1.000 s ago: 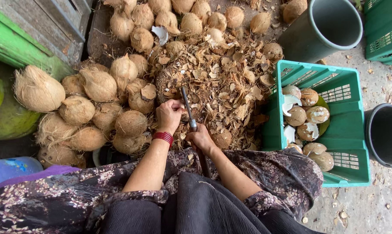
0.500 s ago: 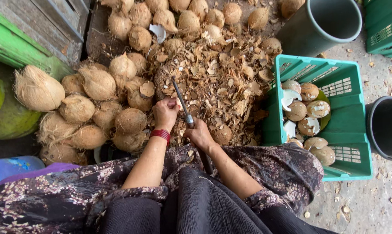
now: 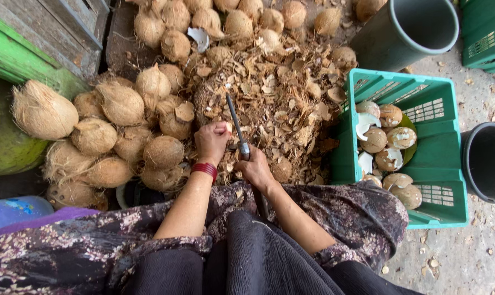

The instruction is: The person sits on the ground and uses a long-handled knife to peel the husk off coconuts. They rotate each coconut and strike the husk repeatedly until it is removed, then place the peeled coconut into a green crate.

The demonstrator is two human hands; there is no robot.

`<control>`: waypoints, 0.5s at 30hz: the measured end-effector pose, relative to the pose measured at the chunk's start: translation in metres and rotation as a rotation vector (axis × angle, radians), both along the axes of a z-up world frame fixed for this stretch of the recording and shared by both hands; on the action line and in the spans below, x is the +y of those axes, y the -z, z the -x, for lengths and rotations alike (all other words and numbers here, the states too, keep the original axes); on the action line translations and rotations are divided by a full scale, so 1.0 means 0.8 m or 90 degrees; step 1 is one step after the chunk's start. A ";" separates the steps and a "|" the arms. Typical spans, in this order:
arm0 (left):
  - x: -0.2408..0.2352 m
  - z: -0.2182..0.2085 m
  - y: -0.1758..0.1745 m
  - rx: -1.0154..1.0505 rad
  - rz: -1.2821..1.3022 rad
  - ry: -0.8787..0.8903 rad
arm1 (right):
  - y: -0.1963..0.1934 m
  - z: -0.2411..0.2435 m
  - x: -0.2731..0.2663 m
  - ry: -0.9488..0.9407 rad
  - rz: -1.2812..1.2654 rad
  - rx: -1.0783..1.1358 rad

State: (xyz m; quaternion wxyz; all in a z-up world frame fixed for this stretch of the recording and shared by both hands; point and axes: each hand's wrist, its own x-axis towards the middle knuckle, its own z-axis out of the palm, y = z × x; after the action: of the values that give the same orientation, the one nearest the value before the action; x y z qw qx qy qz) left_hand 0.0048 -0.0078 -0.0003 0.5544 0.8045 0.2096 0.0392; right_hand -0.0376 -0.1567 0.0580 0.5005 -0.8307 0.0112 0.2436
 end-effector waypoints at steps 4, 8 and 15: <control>-0.001 -0.002 -0.002 0.018 -0.048 0.031 | 0.000 0.001 0.013 0.056 -0.020 0.175; 0.004 -0.004 0.001 0.039 -0.060 0.038 | -0.007 -0.001 0.011 0.064 -0.006 0.188; -0.002 -0.007 0.006 0.027 -0.034 -0.001 | -0.001 -0.008 0.009 0.064 -0.034 0.231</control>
State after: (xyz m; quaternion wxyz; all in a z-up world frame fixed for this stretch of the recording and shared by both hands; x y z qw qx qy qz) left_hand 0.0105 -0.0096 -0.0051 0.5279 0.8197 0.2204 0.0284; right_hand -0.0312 -0.1495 0.0590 0.5235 -0.7579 0.1364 0.3646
